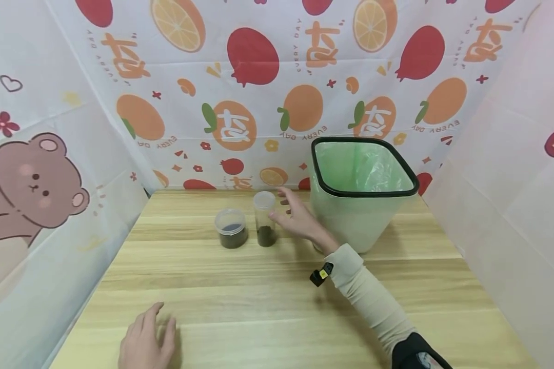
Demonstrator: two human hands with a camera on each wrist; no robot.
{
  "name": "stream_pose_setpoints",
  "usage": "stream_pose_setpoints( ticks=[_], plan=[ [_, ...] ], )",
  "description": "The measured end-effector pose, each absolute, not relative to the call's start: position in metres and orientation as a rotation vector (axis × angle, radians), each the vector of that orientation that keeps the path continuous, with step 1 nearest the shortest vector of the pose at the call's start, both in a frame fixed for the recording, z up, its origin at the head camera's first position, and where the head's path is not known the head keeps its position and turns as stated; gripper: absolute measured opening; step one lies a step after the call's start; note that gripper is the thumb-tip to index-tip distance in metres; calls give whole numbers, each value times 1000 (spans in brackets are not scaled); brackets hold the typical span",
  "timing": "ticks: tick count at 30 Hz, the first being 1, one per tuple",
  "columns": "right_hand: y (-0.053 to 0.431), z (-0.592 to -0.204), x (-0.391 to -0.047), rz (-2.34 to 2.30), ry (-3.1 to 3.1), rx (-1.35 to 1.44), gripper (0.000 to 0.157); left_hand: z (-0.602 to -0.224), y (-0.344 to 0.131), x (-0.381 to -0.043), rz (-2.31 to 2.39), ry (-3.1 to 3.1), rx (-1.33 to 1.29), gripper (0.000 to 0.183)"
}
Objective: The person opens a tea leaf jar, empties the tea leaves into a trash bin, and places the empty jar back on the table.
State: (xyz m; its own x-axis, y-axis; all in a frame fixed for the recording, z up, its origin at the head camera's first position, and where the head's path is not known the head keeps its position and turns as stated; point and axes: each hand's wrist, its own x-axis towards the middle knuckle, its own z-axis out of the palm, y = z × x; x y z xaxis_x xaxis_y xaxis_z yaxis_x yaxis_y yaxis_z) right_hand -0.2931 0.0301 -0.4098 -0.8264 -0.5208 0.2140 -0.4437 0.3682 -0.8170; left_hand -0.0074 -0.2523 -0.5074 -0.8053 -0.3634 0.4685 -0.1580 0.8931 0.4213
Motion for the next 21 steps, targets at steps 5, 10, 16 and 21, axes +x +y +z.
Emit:
stream_pose_setpoints(
  ticks=[5,10,16,21],
  plan=[
    [20,-417,-298,-1479,2511,-917,78,-513,-259,-4,-507,-2453,358,48],
    [12,-423,-300,-1515,2511,-915,79,-515,-263,-1,-536,-2446,389,48],
    [6,-430,-301,-1533,2505,-913,79,-515,-265,1,-552,-2445,436,50],
    [2,-432,-302,-1540,2520,-938,75,-515,-268,0,-549,-2433,428,52]
  ],
)
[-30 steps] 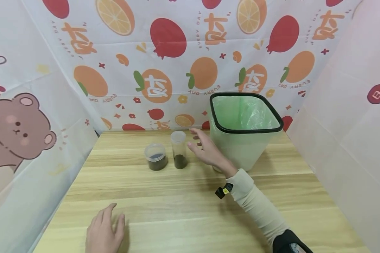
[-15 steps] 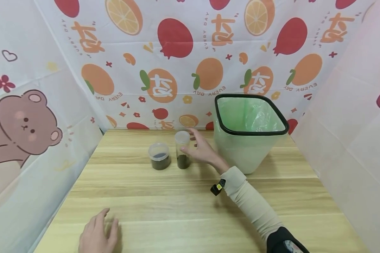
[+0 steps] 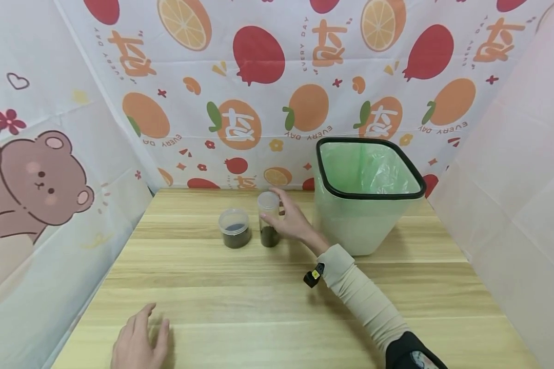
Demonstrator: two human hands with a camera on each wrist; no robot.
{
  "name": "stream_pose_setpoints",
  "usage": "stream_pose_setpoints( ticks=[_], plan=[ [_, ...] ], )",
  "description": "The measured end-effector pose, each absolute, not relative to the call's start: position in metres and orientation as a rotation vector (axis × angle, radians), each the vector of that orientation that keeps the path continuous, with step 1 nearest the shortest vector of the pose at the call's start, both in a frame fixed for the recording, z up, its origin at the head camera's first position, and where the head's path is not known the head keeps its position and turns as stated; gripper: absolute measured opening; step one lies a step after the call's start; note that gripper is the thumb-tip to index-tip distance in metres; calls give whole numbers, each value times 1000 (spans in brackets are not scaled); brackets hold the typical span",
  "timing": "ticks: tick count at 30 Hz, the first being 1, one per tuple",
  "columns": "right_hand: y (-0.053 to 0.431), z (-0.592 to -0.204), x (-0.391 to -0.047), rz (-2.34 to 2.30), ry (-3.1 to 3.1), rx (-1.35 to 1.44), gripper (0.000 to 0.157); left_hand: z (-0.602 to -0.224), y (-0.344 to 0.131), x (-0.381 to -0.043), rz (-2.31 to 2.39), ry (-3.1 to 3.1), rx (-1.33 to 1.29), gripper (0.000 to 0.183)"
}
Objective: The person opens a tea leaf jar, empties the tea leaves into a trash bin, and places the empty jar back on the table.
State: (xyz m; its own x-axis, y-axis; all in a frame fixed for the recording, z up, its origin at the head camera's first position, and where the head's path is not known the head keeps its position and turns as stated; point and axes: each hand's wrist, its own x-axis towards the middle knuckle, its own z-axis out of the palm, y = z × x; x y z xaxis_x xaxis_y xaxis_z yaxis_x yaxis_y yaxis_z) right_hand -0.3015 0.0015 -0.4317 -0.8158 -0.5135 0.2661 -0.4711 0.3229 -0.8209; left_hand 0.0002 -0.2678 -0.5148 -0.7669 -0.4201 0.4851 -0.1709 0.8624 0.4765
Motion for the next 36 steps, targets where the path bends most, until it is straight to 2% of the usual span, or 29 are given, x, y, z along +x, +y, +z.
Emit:
stream_pose_setpoints(
  ticks=[21,36],
  plan=[
    [5,-432,-303,-1579,2576,-915,64,-504,-269,-22,-544,-2415,289,54],
    [16,-423,-306,-1629,2599,-842,66,-484,-259,-43,-637,-2416,192,55]
  ],
)
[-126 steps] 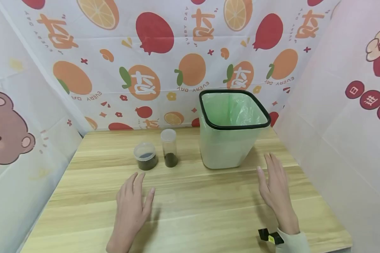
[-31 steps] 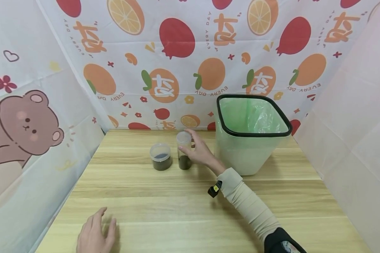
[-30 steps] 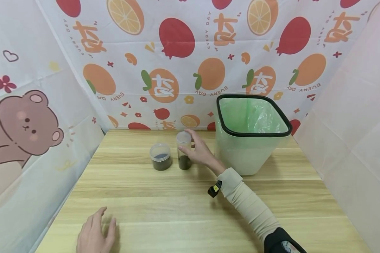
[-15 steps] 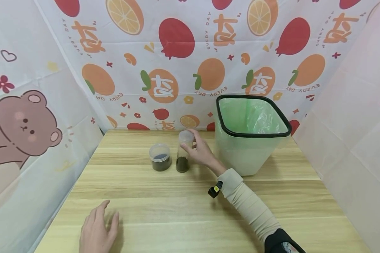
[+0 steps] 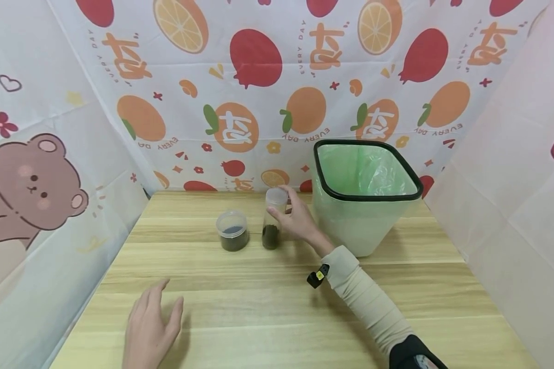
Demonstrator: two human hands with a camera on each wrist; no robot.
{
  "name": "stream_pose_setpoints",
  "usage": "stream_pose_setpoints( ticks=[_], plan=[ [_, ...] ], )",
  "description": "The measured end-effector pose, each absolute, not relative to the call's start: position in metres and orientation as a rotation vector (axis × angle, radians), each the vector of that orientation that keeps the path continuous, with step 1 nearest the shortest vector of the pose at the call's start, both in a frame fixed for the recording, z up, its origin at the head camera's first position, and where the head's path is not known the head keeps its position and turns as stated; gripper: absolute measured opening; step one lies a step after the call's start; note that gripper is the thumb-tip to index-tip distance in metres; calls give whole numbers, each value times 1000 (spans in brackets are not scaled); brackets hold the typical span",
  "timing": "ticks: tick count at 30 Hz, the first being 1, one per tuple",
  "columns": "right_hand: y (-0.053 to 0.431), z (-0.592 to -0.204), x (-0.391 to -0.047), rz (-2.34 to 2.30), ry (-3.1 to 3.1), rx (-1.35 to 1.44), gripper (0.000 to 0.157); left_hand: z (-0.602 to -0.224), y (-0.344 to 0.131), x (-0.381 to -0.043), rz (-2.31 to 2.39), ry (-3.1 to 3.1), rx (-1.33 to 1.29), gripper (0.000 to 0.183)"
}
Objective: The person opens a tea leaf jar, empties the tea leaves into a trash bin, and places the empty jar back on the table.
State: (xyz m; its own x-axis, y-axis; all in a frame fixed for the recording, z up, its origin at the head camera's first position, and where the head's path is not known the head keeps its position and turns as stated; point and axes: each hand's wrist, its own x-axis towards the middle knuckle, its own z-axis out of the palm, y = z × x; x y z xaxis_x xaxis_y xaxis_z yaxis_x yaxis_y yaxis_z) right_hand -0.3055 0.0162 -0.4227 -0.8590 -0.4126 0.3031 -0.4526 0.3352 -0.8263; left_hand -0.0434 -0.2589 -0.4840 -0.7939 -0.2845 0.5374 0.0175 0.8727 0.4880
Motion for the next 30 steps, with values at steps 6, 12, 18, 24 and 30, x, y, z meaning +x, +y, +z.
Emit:
stream_pose_setpoints(
  ticks=[6,12,18,24,30],
  plan=[
    [21,-417,-303,1608,-2500,816,65,-474,-249,-57,-656,-2408,105,60],
    [25,-410,-297,1631,-2473,812,65,-469,-240,-70,-670,-2435,52,62],
    [28,-403,-290,1640,-2437,835,63,-464,-228,-80,-690,-2435,-8,62],
    [32,-392,-280,1653,-2414,846,63,-457,-218,-91,-668,-2411,-87,64],
    [36,-382,-266,1702,-2375,842,60,-452,-208,-104,-674,-2416,-177,67]
  ],
)
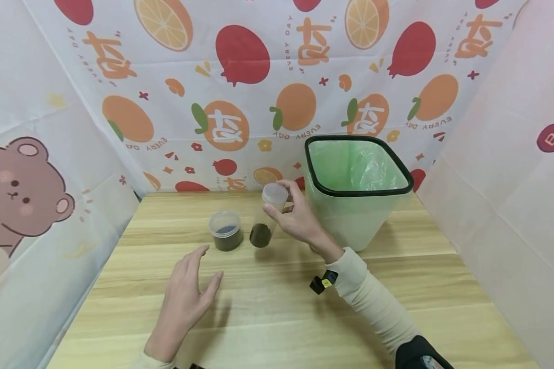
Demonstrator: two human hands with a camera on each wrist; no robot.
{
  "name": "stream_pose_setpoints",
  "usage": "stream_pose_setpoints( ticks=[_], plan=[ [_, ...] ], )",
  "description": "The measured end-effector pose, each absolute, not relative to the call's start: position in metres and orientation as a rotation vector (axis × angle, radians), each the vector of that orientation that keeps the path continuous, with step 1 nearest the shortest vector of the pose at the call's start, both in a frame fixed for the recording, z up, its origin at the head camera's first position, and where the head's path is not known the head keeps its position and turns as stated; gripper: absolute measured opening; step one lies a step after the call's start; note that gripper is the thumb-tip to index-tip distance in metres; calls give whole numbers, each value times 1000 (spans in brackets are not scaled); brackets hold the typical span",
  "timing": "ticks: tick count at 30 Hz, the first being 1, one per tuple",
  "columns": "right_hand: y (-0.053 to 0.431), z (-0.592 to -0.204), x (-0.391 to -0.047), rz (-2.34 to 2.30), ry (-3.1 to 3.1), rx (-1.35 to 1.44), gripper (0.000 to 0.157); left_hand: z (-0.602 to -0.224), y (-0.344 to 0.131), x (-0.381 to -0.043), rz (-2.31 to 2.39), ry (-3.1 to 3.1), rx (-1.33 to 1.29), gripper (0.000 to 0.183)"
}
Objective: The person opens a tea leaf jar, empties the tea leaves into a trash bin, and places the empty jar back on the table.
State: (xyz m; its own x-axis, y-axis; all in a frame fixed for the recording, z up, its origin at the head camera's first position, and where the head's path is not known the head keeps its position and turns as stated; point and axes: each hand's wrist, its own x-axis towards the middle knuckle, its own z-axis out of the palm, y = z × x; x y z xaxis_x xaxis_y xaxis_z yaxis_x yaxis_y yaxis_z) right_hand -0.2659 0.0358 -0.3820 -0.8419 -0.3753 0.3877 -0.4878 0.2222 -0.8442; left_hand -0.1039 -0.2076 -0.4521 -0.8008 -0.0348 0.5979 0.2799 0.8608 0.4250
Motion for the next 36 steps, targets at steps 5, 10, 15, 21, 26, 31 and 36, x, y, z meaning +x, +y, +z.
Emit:
stream_pose_setpoints(
  ticks=[5,10,15,21,26,31,36],
  plan=[
    [40,-377,-256,1681,-2356,869,60,-449,-194,-116,-672,-2404,-266,71],
    [44,-373,-246,1657,-2322,908,59,-440,-181,-125,-667,-2376,-348,75],
    [49,-369,-237,1678,-2305,939,60,-435,-169,-132,-665,-2370,-409,79],
    [56,-367,-225,1691,-2307,949,60,-435,-157,-137,-669,-2388,-449,82],
    [61,-367,-220,1680,-2291,958,60,-434,-147,-143,-690,-2389,-487,90],
    [66,-367,-217,1677,-2268,972,59,-432,-138,-147,-722,-2369,-522,90],
    [71,-367,-213,1674,-2273,979,59,-433,-131,-151,-742,-2360,-538,93]
  ],
)
